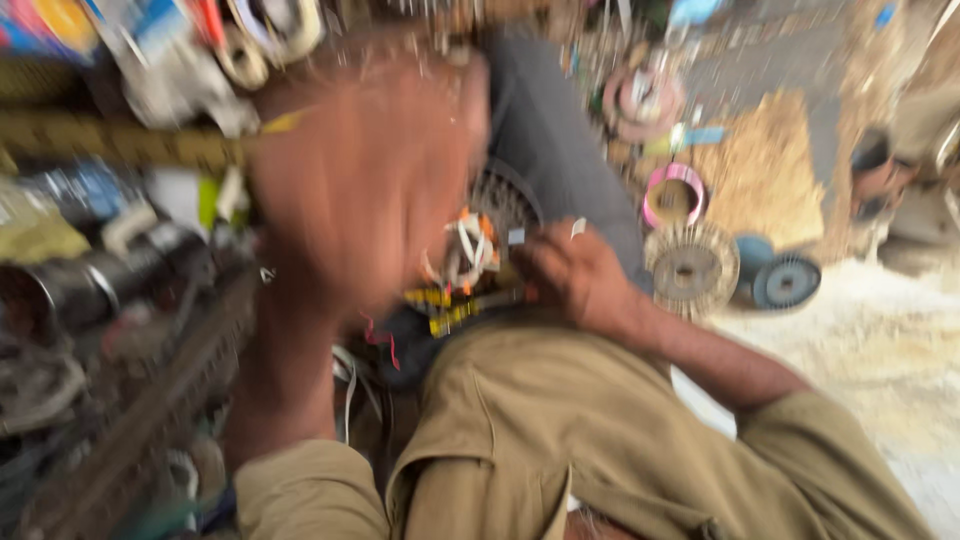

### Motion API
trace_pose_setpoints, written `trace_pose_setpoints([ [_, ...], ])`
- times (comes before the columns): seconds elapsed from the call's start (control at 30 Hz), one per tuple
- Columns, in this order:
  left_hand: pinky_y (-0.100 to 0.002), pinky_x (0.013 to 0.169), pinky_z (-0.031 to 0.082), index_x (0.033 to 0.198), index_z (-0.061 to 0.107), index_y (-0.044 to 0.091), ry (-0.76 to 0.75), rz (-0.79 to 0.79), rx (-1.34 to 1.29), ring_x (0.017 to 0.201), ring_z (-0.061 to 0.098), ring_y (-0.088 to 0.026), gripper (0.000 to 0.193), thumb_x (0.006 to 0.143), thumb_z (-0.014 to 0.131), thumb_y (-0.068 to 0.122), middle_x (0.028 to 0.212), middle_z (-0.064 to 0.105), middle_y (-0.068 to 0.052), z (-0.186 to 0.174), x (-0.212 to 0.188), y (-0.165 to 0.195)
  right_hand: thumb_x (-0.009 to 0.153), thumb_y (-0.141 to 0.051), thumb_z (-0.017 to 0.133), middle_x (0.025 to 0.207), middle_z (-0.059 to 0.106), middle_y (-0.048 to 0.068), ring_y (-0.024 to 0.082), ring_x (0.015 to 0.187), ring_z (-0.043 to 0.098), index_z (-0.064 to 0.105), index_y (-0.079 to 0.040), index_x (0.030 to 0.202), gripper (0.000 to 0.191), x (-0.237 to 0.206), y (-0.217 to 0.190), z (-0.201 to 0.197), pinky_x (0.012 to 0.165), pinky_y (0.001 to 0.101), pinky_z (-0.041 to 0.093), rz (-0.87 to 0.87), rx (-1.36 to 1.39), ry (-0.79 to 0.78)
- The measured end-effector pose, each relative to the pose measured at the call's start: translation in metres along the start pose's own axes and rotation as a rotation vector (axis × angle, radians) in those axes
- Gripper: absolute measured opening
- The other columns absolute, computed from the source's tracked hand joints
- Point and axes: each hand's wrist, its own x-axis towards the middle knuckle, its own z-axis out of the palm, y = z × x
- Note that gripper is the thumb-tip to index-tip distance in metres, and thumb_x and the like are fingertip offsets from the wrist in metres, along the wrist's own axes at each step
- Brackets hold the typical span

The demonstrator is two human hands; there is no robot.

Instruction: The person is repairing an electric motor by hand. They strip wire insulation, twist wire ends together, and wrap the connections with electrical tape.

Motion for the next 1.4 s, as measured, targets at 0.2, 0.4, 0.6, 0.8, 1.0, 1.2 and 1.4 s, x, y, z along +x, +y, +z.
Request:
trace_pose_setpoints([
  [0.2, -0.038, 0.082, 0.061, 0.111, 0.071, 0.000, -0.227, -0.352, -0.371, 0.095, 0.074, -0.028, 0.020, 0.093, 0.079, -0.004, 0.109, 0.072, -0.013, 0.044, -0.188, 0.076, 0.096, 0.000, 0.078, 0.101, 0.060, 0.014, 0.035, 0.088, 0.062, 0.064, -0.005, 0.115, 0.024, -0.018, 0.012, 0.020, 0.075, 0.0438, 0.051, 0.199, 0.096, 0.030],
  [0.4, -0.042, 0.087, 0.061, 0.129, 0.066, -0.008, -0.175, -0.292, 0.013, 0.109, 0.071, -0.035, 0.032, 0.098, 0.063, -0.001, 0.132, 0.066, -0.022, 0.108, -0.223, 0.063, 0.097, 0.003, 0.073, 0.092, 0.055, 0.015, 0.032, 0.077, 0.056, 0.059, 0.000, 0.106, 0.018, -0.015, 0.007, 0.019, 0.066, 0.0445, 0.046, 0.090, -0.060, 0.035],
  [0.6, -0.040, 0.083, 0.060, 0.130, 0.065, -0.007, -0.213, -0.342, 0.154, 0.115, 0.069, -0.038, 0.033, 0.099, 0.060, 0.004, 0.128, 0.066, -0.020, 0.128, -0.223, 0.062, 0.097, 0.002, 0.074, 0.088, 0.052, 0.013, 0.030, 0.074, 0.054, 0.055, -0.001, 0.099, 0.019, -0.015, 0.004, 0.018, 0.062, 0.0420, 0.043, 0.097, -0.104, 0.000],
  [0.8, -0.041, 0.086, 0.061, 0.123, 0.066, -0.005, -0.154, -0.356, 0.054, 0.111, 0.068, -0.031, 0.020, 0.105, 0.061, 0.003, 0.122, 0.068, -0.018, 0.132, -0.223, 0.063, 0.098, 0.009, 0.072, 0.086, 0.055, 0.013, 0.029, 0.073, 0.055, 0.058, 0.004, 0.101, 0.016, -0.015, 0.011, 0.019, 0.058, 0.0425, 0.043, -0.045, -0.063, 0.085],
  [1.0, -0.039, 0.075, 0.057, 0.118, 0.070, -0.006, -0.113, -0.366, 0.146, 0.102, 0.071, -0.035, 0.024, 0.097, 0.066, 0.004, 0.106, 0.066, -0.014, 0.133, -0.219, 0.063, 0.105, 0.002, 0.065, 0.086, 0.054, 0.016, 0.032, 0.074, 0.055, 0.056, 0.003, 0.100, 0.011, -0.019, 0.010, 0.030, 0.062, 0.0439, 0.044, 0.076, 0.163, 0.051],
  [1.2, -0.037, 0.069, 0.055, 0.110, 0.069, -0.001, -0.028, -0.336, 0.100, 0.085, 0.069, -0.024, 0.012, 0.099, 0.071, 0.004, 0.101, 0.067, -0.009, 0.135, -0.221, 0.059, 0.112, -0.014, 0.066, 0.081, 0.056, 0.010, 0.027, 0.070, 0.057, 0.061, 0.000, 0.094, 0.023, -0.016, 0.012, 0.023, 0.059, 0.0389, 0.046, 0.355, 0.266, -0.096],
  [1.4, -0.037, 0.072, 0.055, 0.115, 0.069, -0.002, -0.065, -0.344, 0.108, 0.089, 0.069, -0.023, 0.015, 0.103, 0.070, 0.006, 0.103, 0.066, -0.009, 0.134, -0.222, 0.061, 0.105, -0.003, 0.073, 0.106, 0.066, 0.017, 0.025, 0.088, 0.069, 0.068, 0.000, 0.116, 0.012, -0.015, 0.004, 0.002, 0.071, 0.0323, 0.057, 0.155, 0.264, -0.037],
])
